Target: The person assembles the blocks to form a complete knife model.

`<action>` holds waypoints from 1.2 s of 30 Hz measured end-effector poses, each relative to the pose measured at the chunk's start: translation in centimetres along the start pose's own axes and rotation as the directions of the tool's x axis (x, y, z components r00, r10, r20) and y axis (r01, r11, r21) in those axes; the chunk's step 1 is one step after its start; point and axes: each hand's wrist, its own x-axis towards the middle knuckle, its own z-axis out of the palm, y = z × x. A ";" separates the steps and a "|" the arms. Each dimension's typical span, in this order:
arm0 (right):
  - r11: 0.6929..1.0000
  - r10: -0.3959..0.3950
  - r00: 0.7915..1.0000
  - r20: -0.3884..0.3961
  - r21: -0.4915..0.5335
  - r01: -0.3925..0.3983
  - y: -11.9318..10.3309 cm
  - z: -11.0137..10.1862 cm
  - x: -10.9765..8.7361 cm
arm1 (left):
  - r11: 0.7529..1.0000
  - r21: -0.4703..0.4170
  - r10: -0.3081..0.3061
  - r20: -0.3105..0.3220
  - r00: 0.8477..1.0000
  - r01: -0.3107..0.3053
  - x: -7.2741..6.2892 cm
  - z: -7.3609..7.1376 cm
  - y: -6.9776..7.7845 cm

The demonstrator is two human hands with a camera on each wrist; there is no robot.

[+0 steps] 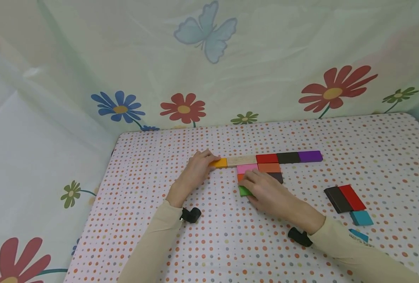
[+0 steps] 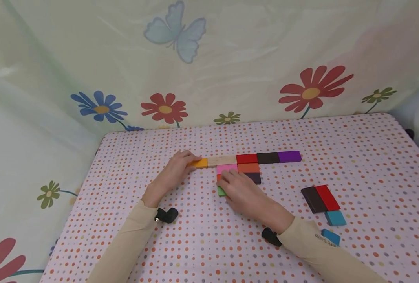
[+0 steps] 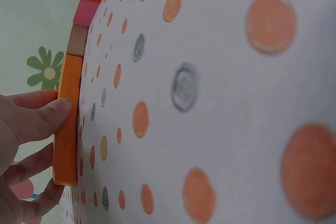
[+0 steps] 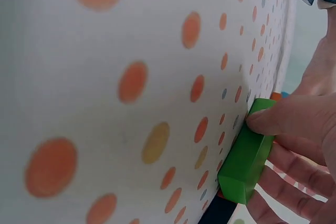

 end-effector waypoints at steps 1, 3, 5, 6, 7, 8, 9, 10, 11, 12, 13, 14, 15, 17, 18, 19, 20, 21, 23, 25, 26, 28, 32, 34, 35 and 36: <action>1.000 -0.002 1.000 0.004 -0.003 0.002 0.0 0.0 -0.1 | 1.000 0.002 0.003 -0.001 1.000 -0.002 0.0 0.0 0.0; 1.000 -0.013 1.000 0.012 -0.012 0.013 -0.1 -0.1 -0.2 | 1.000 0.006 0.009 -0.007 1.000 -0.009 0.0 0.0 0.0; 1.000 -0.026 1.000 0.014 -0.016 0.026 -0.1 -0.1 -0.2 | 1.000 0.009 0.012 -0.012 1.000 -0.011 0.0 0.0 0.1; 0.999 -0.033 0.999 0.013 -0.019 0.033 -0.1 -0.1 -0.3 | 1.000 0.010 0.012 -0.014 1.000 -0.012 0.0 0.0 0.1; 0.999 -0.040 0.999 0.011 -0.023 0.041 -0.1 -0.1 -0.3 | 1.000 0.014 0.014 -0.017 1.000 -0.014 0.0 0.0 0.1; 0.998 -0.048 0.999 0.010 -0.028 0.049 -0.2 -0.1 -0.3 | 1.000 0.013 0.013 -0.018 1.000 -0.013 0.0 0.0 0.1; 0.998 -0.054 0.999 0.007 -0.031 0.054 -0.2 -0.1 -0.4 | 1.000 0.008 0.010 -0.015 1.000 -0.010 0.0 0.0 0.1; 0.997 -0.060 0.998 0.004 -0.037 0.061 -0.2 -0.1 -0.4 | 1.000 0.004 0.008 -0.013 1.000 -0.008 0.0 0.0 0.0; 0.997 -0.067 0.998 0.002 -0.048 0.067 -0.3 -0.1 -0.4 | 1.000 -0.001 0.007 -0.011 1.000 -0.007 0.0 0.1 0.0; 0.996 -0.072 0.997 -0.001 -0.057 0.072 -0.3 -0.1 -0.4 | 1.000 -0.003 0.006 -0.010 1.000 -0.006 0.0 0.1 0.0; 0.995 -0.076 0.997 -0.003 -0.065 0.075 -0.4 -0.1 -0.4 | 1.000 -0.002 0.005 -0.009 1.000 -0.005 0.0 0.1 0.0; 0.994 -0.078 0.997 -0.004 -0.072 0.077 -0.4 -0.1 -0.4 | 1.000 -0.008 0.003 -0.009 1.000 -0.003 0.0 0.1 -0.1; 0.994 -0.078 0.997 -0.006 -0.078 0.077 -0.5 -0.1 -0.4 | 1.000 -0.014 0.000 -0.008 1.000 -0.001 0.1 0.1 -0.1; 0.993 -0.078 0.997 -0.009 -0.091 0.077 -0.6 -0.1 -0.5 | 1.000 -0.016 -0.001 -0.011 1.000 0.001 0.0 0.2 -0.1; 0.993 -0.078 0.997 -0.010 -0.095 0.076 -0.6 -0.1 -0.5 | 1.000 -0.016 -0.002 -0.012 1.000 0.002 0.0 0.2 -0.1; 0.992 -0.077 0.997 -0.012 -0.097 0.076 -0.7 -0.1 -0.5 | 1.000 -0.017 -0.003 -0.012 1.000 0.003 0.0 0.2 -0.1; 0.992 -0.077 0.997 -0.014 -0.101 0.075 -0.7 -0.2 -0.5 | 1.000 -0.021 -0.003 -0.011 1.000 0.003 0.0 0.2 -0.1; 0.992 -0.076 0.997 -0.017 -0.104 0.074 -0.7 -0.2 -0.5 | 1.000 -0.021 -0.003 -0.011 1.000 0.003 0.0 0.2 -0.1; 0.992 -0.076 0.997 -0.022 -0.104 0.073 -0.7 -0.2 -0.6 | 1.000 -0.020 -0.003 -0.012 1.000 0.003 0.0 0.1 0.0; 0.993 -0.070 0.997 -0.025 -0.094 0.068 -0.7 -0.2 -0.6 | 1.000 -0.017 -0.002 -0.014 1.000 0.002 0.0 0.1 0.1; 0.994 -0.068 0.997 -0.025 -0.090 0.065 -0.7 -0.2 -0.6 | 1.000 -0.016 -0.003 -0.014 1.000 0.003 0.0 0.1 0.1; 0.995 -0.064 0.998 -0.024 -0.079 0.062 -0.6 -0.2 -0.6 | 1.000 -0.014 -0.004 -0.016 1.000 0.003 0.0 0.2 0.1; 0.996 -0.057 0.998 -0.015 -0.073 0.056 -0.6 -0.2 -0.6 | 1.000 -0.010 -0.002 -0.016 1.000 0.001 0.0 0.2 0.1; 0.996 -0.054 0.998 -0.011 -0.068 0.053 -0.6 -0.2 -0.5 | 1.000 -0.004 -0.002 -0.016 1.000 0.002 -0.1 0.2 0.1; 0.996 -0.053 0.999 -0.009 -0.067 0.052 -0.6 -0.2 -0.5 | 1.000 -0.001 -0.004 -0.015 1.000 0.004 -0.1 0.2 0.2; 0.997 -0.053 0.999 -0.010 -0.065 0.052 -0.6 -0.2 -0.4 | 1.000 0.002 -0.005 -0.014 1.000 0.005 -0.1 0.2 0.2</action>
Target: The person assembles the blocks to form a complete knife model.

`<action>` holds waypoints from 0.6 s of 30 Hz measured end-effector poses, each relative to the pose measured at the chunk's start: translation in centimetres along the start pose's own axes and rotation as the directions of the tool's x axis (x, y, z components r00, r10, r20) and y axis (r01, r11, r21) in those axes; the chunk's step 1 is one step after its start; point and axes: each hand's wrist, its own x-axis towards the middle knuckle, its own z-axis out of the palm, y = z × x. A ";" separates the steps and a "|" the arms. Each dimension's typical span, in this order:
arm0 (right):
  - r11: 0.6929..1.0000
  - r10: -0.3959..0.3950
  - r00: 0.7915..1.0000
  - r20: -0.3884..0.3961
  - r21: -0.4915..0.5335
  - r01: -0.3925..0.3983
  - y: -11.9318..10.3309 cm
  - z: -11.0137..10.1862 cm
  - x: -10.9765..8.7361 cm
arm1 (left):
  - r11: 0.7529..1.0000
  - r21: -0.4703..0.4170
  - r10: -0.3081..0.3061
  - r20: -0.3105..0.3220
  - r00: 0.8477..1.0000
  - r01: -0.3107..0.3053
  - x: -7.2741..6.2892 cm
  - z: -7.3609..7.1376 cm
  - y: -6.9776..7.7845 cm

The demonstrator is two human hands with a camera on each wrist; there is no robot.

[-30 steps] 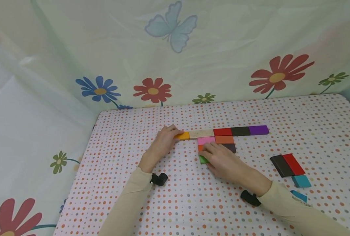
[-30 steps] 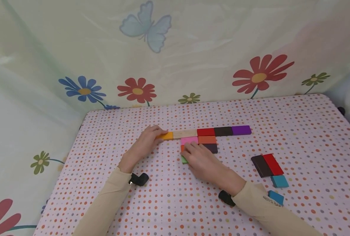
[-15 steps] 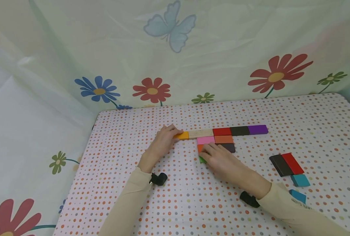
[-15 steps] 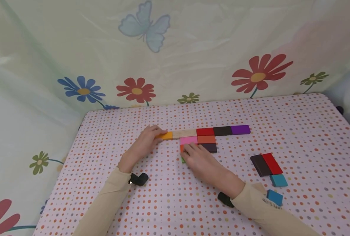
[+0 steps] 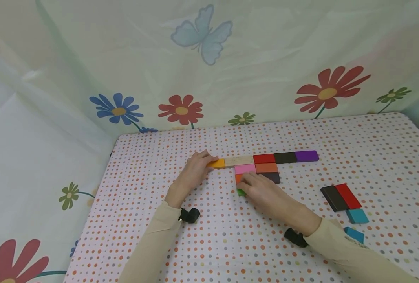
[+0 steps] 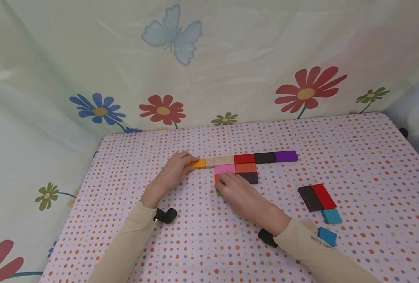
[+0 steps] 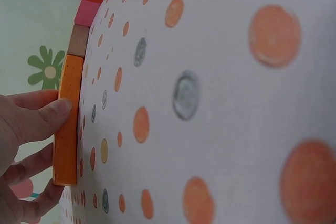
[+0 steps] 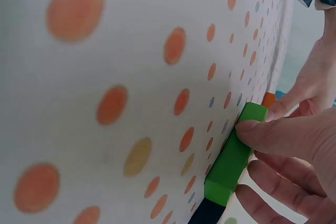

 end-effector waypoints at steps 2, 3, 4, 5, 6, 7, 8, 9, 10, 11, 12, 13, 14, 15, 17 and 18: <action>1.000 0.000 1.000 -0.003 0.006 0.000 -0.1 0.1 0.1 | 1.000 0.001 -0.004 0.003 1.000 0.004 -0.1 0.0 0.0; 1.000 0.001 1.000 -0.004 0.008 -0.001 -0.1 0.1 0.1 | 1.000 0.001 -0.006 0.005 1.000 0.006 -0.1 0.0 0.0; 1.000 0.003 1.000 -0.006 0.009 -0.003 -0.1 0.2 0.1 | 1.000 0.000 -0.007 0.006 1.000 0.007 -0.1 0.0 0.0; 1.000 0.005 1.000 -0.007 0.011 -0.005 -0.1 0.2 0.1 | 1.000 -0.002 -0.007 0.007 1.000 0.007 -0.1 0.0 0.0; 1.000 0.007 1.000 -0.009 0.012 -0.007 -0.1 0.3 0.1 | 1.000 -0.005 -0.006 0.007 1.000 0.006 -0.1 0.1 0.0; 1.000 0.009 1.000 -0.010 0.014 -0.009 -0.1 0.3 0.1 | 1.000 -0.007 -0.005 0.006 1.000 0.005 -0.1 0.1 0.0; 1.000 0.012 1.000 -0.010 0.015 -0.012 -0.1 0.4 0.1 | 1.000 -0.008 -0.004 0.006 1.000 0.004 -0.1 0.1 0.0; 1.000 0.013 1.000 -0.010 0.015 -0.013 -0.1 0.4 0.1 | 1.000 -0.009 -0.004 0.006 1.000 0.004 -0.1 0.1 0.0; 1.000 0.014 1.000 -0.011 0.015 -0.014 -0.1 0.4 0.2 | 1.000 -0.012 -0.003 0.006 1.000 0.003 -0.1 0.1 -0.1; 1.000 0.014 1.000 -0.011 0.014 -0.014 -0.1 0.4 0.2 | 1.000 -0.013 -0.003 0.007 1.000 0.003 -0.1 0.1 -0.1; 1.000 0.015 1.000 -0.011 0.015 -0.014 -0.1 0.4 0.2 | 1.000 -0.012 -0.003 0.006 1.000 0.003 0.0 0.1 -0.1; 1.000 0.014 1.000 -0.011 0.018 -0.014 -0.1 0.3 0.2 | 1.000 -0.012 -0.003 0.006 1.000 0.003 0.0 0.1 -0.1; 1.000 0.015 1.000 -0.010 0.025 -0.014 -0.1 0.3 0.1 | 1.000 -0.014 -0.003 0.005 1.000 0.003 0.0 0.1 -0.1; 0.999 0.019 1.000 -0.010 0.038 -0.018 0.0 0.1 0.1 | 1.000 -0.013 -0.003 0.005 1.000 0.003 0.0 0.1 -0.1; 0.997 0.036 0.999 -0.011 0.070 -0.035 0.2 -0.2 0.0 | 1.000 -0.010 0.003 0.002 1.000 -0.003 0.0 0.0 0.0; 0.995 0.048 0.999 -0.013 0.091 -0.047 0.3 -0.4 -0.1 | 1.000 -0.009 0.008 0.001 1.000 -0.008 0.0 0.0 0.0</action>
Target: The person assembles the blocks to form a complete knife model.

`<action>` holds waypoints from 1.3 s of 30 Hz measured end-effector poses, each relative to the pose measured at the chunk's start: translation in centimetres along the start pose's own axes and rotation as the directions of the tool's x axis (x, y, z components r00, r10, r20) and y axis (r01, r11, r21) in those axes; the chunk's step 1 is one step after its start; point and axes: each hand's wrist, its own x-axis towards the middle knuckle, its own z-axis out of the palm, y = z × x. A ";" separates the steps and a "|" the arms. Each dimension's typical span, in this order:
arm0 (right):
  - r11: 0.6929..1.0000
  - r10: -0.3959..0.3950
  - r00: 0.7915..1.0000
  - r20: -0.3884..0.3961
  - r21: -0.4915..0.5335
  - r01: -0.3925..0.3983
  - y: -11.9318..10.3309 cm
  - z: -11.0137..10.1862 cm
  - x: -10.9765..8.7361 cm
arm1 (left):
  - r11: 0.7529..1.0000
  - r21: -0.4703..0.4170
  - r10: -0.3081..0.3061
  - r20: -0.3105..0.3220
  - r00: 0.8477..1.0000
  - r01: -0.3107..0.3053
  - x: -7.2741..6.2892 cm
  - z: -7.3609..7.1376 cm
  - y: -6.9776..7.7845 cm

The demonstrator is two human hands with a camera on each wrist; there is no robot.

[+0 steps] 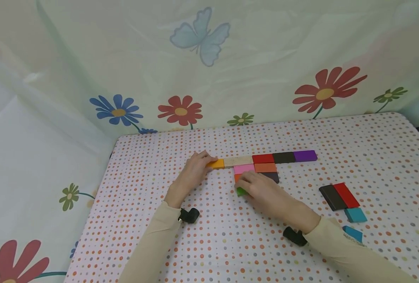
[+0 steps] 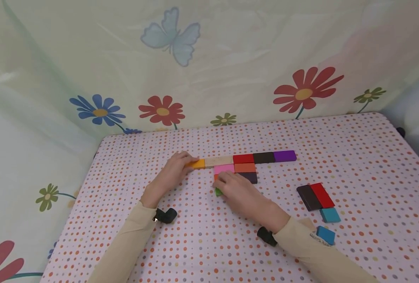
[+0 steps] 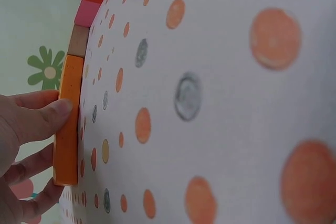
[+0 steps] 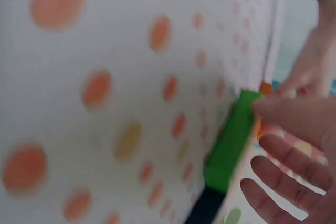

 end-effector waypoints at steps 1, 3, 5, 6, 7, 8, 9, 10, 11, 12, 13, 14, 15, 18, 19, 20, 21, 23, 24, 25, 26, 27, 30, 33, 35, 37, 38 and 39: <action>1.000 0.016 1.000 -0.006 0.021 -0.016 0.2 -0.3 -0.1 | 1.000 0.004 0.006 -0.001 1.000 -0.006 0.0 0.0 0.0; 0.997 0.050 0.998 -0.025 0.060 -0.048 0.7 -0.9 -0.2 | 1.000 0.021 0.016 0.000 1.000 -0.016 0.0 -0.1 0.0; 0.994 0.066 0.997 -0.050 0.091 -0.062 1.3 -1.5 -0.4 | 0.999 0.036 0.026 0.004 1.000 -0.027 0.0 -0.1 0.0; 0.992 0.070 0.996 -0.063 0.108 -0.063 1.7 -1.8 -0.5 | 0.999 0.043 0.028 0.009 1.000 -0.028 0.0 -0.2 0.1; 0.990 0.073 0.995 -0.071 0.127 -0.063 2.1 -2.1 -0.7 | 0.998 0.049 0.027 0.016 1.000 -0.028 0.0 -0.2 0.1; 0.988 0.068 0.995 -0.079 0.144 -0.056 2.5 -2.4 -0.9 | 0.998 0.056 0.025 0.026 0.999 -0.026 0.0 -0.2 0.1; 0.986 0.065 0.995 -0.080 0.161 -0.052 3.0 -2.7 -1.1 | 0.998 0.059 0.022 0.036 0.999 -0.024 0.0 -0.1 0.2; 0.983 0.064 0.995 -0.079 0.177 -0.049 3.4 -3.1 -1.3 | 0.998 0.063 0.021 0.042 0.999 -0.024 0.0 -0.1 0.3; 0.981 0.065 0.995 -0.078 0.190 -0.049 3.9 -3.4 -1.6 | 0.998 0.066 0.018 0.049 0.999 -0.021 0.0 0.0 0.4; 0.979 0.066 0.995 -0.073 0.196 -0.051 4.4 -3.7 -1.8 | 0.997 0.070 0.016 0.053 0.998 -0.020 0.0 0.0 0.7; 0.977 0.073 0.995 -0.066 0.206 -0.058 4.9 -4.1 -2.1 | 0.997 0.073 0.017 0.053 0.998 -0.021 0.0 0.1 1.0; 0.976 0.079 0.995 -0.063 0.209 -0.064 5.4 -4.4 -2.4 | 0.997 0.075 0.022 0.052 0.998 -0.026 0.0 0.2 1.3; 0.975 0.089 0.994 -0.061 0.211 -0.074 5.9 -4.7 -2.8 | 0.997 0.070 0.033 0.052 0.998 -0.037 0.0 0.3 1.8; 0.974 0.118 0.991 -0.065 0.203 -0.103 7.4 -5.3 -4.1 | 0.994 0.050 0.089 0.074 0.993 -0.093 -0.1 0.9 3.5; 0.972 0.138 0.988 -0.063 0.199 -0.123 7.9 -5.6 -4.7 | 0.992 0.046 0.110 0.091 0.990 -0.115 -0.2 1.1 4.2; 0.969 0.157 0.986 -0.056 0.200 -0.143 8.4 -5.8 -5.3 | 0.989 0.047 0.132 0.111 0.985 -0.138 -0.3 1.4 4.8; 0.968 0.176 0.983 -0.052 0.192 -0.163 8.9 -6.0 -5.9 | 0.986 0.049 0.149 0.134 0.980 -0.157 -0.4 1.6 5.3; 0.959 0.225 0.974 -0.026 0.183 -0.217 9.9 -6.3 -7.1 | 0.982 0.051 0.169 0.172 0.970 -0.181 -0.7 2.2 6.3; 0.954 0.245 0.969 -0.008 0.182 -0.240 10.4 -6.4 -7.8 | 0.981 0.055 0.171 0.191 0.967 -0.184 -0.8 2.5 6.7; 0.943 0.279 0.960 0.024 0.181 -0.279 10.8 -6.5 -8.4 | 0.981 0.056 0.173 0.205 0.963 -0.188 -0.9 2.7 7.0; 0.933 0.303 0.952 0.051 0.185 -0.307 11.2 -6.5 -9.0 | 0.980 0.057 0.172 0.221 0.960 -0.189 -0.9 3.0 7.3; 0.926 0.322 0.944 0.078 0.184 -0.331 11.5 -6.5 -9.6 | 0.980 0.061 0.171 0.232 0.957 -0.190 -1.0 3.2 7.4; 0.906 0.361 0.920 0.153 0.174 -0.385 12.4 -6.3 -11.2 | 0.979 0.083 0.162 0.253 0.954 -0.189 -1.2 3.7 7.6; 0.907 0.374 0.910 0.181 0.134 -0.399 13.0 -6.1 -12.5 | 0.976 0.107 0.159 0.255 0.954 -0.191 -1.1 3.8 7.6; 0.909 0.388 0.904 0.181 0.087 -0.407 13.4 -6.0 -13.2 | 0.976 0.105 0.157 0.259 0.953 -0.189 -1.0 3.6 7.7; 0.903 0.410 0.894 0.181 0.052 -0.425 13.7 -5.9 -13.8 | 0.977 0.102 0.153 0.266 0.952 -0.186 -0.9 3.4 7.9; 0.899 0.422 0.889 0.179 0.043 -0.435 13.8 -5.9 -13.9 | 0.978 0.101 0.149 0.269 0.951 -0.182 -0.8 3.2 8.0; 0.896 0.432 0.885 0.173 0.032 -0.444 13.9 -5.9 -14.1 | 0.979 0.102 0.144 0.275 0.951 -0.178 -0.7 3.1 8.1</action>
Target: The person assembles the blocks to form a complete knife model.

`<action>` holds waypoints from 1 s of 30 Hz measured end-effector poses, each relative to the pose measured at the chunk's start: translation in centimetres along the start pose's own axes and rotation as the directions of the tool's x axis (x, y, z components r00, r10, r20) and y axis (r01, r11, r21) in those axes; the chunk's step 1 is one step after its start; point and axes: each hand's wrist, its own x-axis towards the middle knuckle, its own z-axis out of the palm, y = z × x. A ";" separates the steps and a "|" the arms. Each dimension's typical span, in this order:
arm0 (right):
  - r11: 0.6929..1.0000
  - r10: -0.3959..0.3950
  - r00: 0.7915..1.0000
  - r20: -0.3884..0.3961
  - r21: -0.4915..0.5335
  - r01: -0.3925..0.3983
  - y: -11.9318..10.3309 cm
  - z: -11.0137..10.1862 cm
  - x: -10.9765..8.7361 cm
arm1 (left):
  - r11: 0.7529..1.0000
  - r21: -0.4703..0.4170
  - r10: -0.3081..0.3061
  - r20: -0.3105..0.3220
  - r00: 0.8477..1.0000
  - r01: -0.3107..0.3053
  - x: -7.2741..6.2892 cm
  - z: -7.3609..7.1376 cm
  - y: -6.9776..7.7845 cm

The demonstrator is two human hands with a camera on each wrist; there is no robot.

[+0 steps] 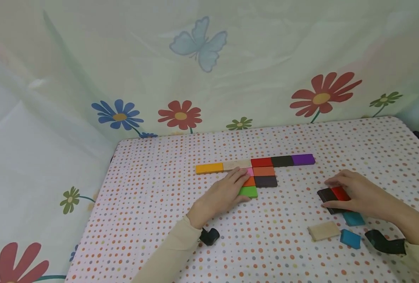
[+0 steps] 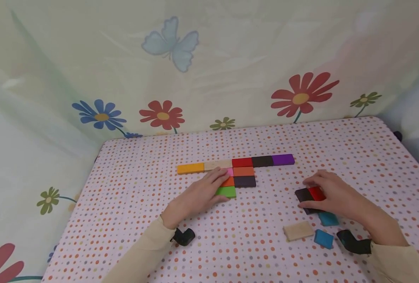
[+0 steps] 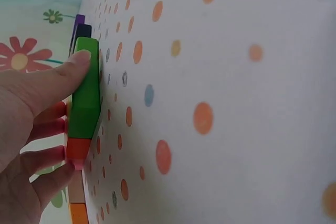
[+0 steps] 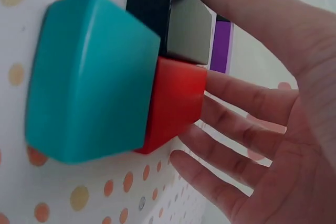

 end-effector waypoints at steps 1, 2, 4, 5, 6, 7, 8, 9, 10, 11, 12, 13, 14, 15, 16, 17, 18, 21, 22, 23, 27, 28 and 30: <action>1.000 0.013 1.000 -0.002 -0.002 -0.013 0.1 0.0 0.0 | 1.000 0.000 -0.004 0.006 1.000 0.004 0.1 -0.1 0.0; 1.000 0.021 1.000 -0.007 -0.002 -0.021 0.1 0.0 -0.1 | 1.000 0.000 -0.009 0.011 1.000 0.009 0.1 -0.2 0.0; 0.999 0.037 0.999 -0.009 -0.002 -0.037 0.2 -0.1 -0.1 | 1.000 0.005 -0.014 0.016 1.000 0.014 0.2 -0.3 0.1; 0.999 0.038 0.999 -0.012 -0.005 -0.038 0.2 -0.1 -0.1 | 1.000 0.004 -0.015 0.018 1.000 0.015 0.2 -0.4 0.1; 0.999 0.039 0.999 -0.013 -0.010 -0.039 0.3 -0.1 -0.1 | 1.000 0.005 -0.015 0.020 1.000 0.015 0.3 -0.4 0.1; 0.999 0.043 0.999 -0.012 -0.013 -0.043 0.4 -0.1 -0.1 | 1.000 0.007 -0.013 0.020 1.000 0.013 0.3 -0.4 0.1; 0.999 0.045 0.999 -0.013 -0.014 -0.045 0.5 0.0 -0.1 | 1.000 0.005 -0.013 0.023 1.000 0.013 0.3 -0.4 0.1; 0.999 0.047 0.999 -0.013 -0.012 -0.047 0.5 0.0 -0.1 | 1.000 0.004 -0.012 0.026 1.000 0.012 0.4 -0.4 0.1; 0.999 0.048 0.999 -0.012 -0.011 -0.048 0.6 0.0 0.0 | 1.000 0.001 -0.013 0.031 0.999 0.013 0.4 -0.5 0.1; 0.999 0.047 0.999 -0.013 -0.008 -0.047 0.7 0.1 0.0 | 1.000 -0.001 -0.014 0.036 0.999 0.014 0.4 -0.5 0.1; 0.999 0.046 0.999 -0.013 -0.004 -0.046 0.7 0.1 0.1 | 1.000 -0.003 -0.015 0.041 0.999 0.015 0.4 -0.5 0.1; 0.999 0.044 0.999 -0.012 0.003 -0.044 0.7 0.1 0.1 | 1.000 -0.005 -0.016 0.044 0.999 0.016 0.4 -0.5 0.1; 0.999 0.038 0.999 -0.012 0.007 -0.038 0.7 0.2 0.2 | 1.000 -0.011 -0.017 0.047 0.999 0.018 0.3 -0.6 0.1; 0.999 0.032 0.999 -0.012 0.010 -0.032 0.7 0.2 0.2 | 1.000 -0.010 -0.017 0.046 0.999 0.017 0.3 -0.7 0.1; 1.000 0.028 1.000 -0.010 0.014 -0.028 0.7 0.2 0.3 | 1.000 -0.014 -0.017 0.044 0.999 0.017 0.3 -0.6 0.1; 1.000 0.025 1.000 -0.010 0.015 -0.025 0.6 0.3 0.3 | 1.000 -0.015 -0.015 0.042 0.999 0.016 0.3 -0.6 0.0; 1.000 0.022 1.000 -0.011 0.012 -0.022 0.5 0.3 0.4 | 1.000 -0.017 -0.014 0.041 0.999 0.015 0.3 -0.6 0.0; 1.000 0.014 1.000 -0.021 0.004 -0.014 0.3 0.2 0.4 | 1.000 -0.011 -0.005 0.034 0.999 0.005 0.4 -0.6 0.0; 1.000 0.015 1.000 -0.016 0.009 -0.015 0.2 0.1 0.5 | 1.000 -0.014 -0.003 0.036 0.999 0.003 0.4 -0.6 0.0; 1.000 0.013 1.000 -0.013 0.013 -0.013 0.1 0.1 0.5 | 1.000 -0.012 -0.001 0.036 0.999 0.002 0.4 -0.6 -0.1; 0.998 -0.011 1.000 0.022 0.056 0.009 -0.4 -0.1 0.6 | 1.000 -0.020 0.000 0.036 0.999 0.000 0.4 -0.6 -0.1; 0.997 -0.020 0.999 0.033 0.076 0.018 -0.6 -0.2 0.6 | 1.000 -0.022 -0.002 0.036 0.999 0.003 0.4 -0.6 -0.1; 0.993 -0.050 0.998 0.038 0.105 0.045 -1.1 -0.2 0.8 | 1.000 -0.027 -0.006 0.037 0.999 0.007 0.4 -0.6 -0.1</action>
